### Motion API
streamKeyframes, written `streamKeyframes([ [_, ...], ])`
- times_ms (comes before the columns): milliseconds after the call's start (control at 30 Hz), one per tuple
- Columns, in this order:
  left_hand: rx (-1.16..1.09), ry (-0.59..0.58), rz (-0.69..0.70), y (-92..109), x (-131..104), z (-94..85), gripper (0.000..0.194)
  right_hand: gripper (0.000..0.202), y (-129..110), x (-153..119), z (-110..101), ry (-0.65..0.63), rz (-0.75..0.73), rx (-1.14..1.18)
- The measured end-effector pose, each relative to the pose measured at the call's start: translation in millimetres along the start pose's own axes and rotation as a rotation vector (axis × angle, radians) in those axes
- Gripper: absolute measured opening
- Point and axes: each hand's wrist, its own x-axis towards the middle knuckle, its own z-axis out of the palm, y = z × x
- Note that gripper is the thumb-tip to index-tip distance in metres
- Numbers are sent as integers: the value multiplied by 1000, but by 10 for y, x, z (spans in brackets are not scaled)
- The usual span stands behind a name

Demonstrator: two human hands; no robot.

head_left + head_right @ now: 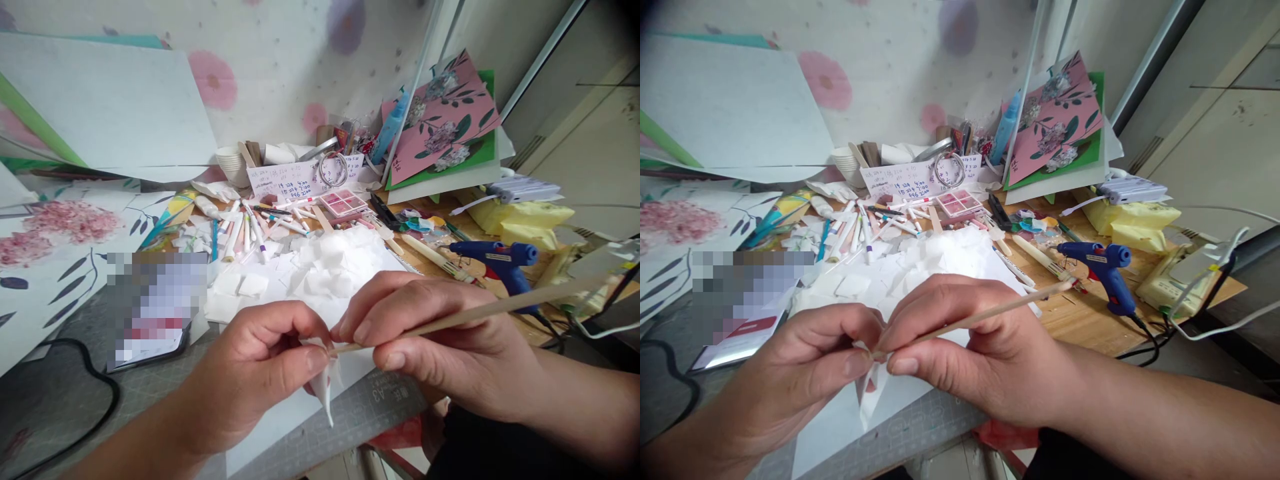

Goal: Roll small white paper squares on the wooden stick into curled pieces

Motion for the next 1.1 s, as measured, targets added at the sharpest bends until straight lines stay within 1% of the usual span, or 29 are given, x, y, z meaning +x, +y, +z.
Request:
streamKeyframes([
  [233, 0, 5, -11, 8, 2, 16, 9, 5, 2, 3, -1, 23, 8, -2],
  [400, 69, 14, -23, 15, 3, 19, 10, 6, 10, 5, 19, 49, -3, 13],
  [600, 134, 28, -40, 57, -3, 31, 11, 6, -10, 7, 19, 40, -12, -12],
  [800, 165, 14, -53, 77, 8, 47, 10, 6, -8, 12, 14, 40, -9, -31],
  [900, 187, 30, -55, 83, 15, 54, 9, 5, -7, 15, 19, 29, -6, -38],
  [1100, 206, 38, -99, 121, 21, 82, 10, 6, -4, 11, 12, 14, -30, -54],
])
